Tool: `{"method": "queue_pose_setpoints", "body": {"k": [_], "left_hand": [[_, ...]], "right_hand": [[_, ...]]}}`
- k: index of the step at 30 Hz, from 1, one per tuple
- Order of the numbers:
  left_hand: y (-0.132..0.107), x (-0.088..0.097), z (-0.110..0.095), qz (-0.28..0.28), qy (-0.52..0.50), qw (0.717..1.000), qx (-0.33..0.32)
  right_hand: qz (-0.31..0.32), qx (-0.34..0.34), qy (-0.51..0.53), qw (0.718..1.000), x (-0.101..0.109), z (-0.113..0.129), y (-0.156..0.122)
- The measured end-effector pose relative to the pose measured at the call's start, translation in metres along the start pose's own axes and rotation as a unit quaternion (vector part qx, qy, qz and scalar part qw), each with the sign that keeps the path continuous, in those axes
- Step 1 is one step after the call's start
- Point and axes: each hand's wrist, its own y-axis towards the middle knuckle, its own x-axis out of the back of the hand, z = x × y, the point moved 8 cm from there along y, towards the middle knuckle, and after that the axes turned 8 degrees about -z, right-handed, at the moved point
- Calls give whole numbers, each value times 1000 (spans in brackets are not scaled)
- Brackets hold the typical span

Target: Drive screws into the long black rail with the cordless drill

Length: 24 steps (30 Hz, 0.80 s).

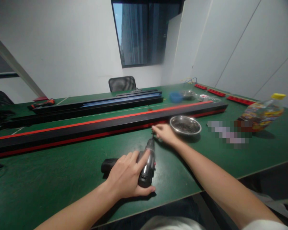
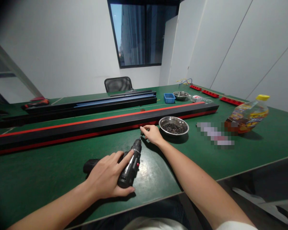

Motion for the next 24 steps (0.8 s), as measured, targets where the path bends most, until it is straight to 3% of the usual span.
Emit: {"method": "queue_pose_setpoints", "body": {"k": [24], "left_hand": [[1, 1, -1, 0, -3, 1000, 6]], "right_hand": [[-9, -3, -13, 1000, 1, 3, -1]]}}
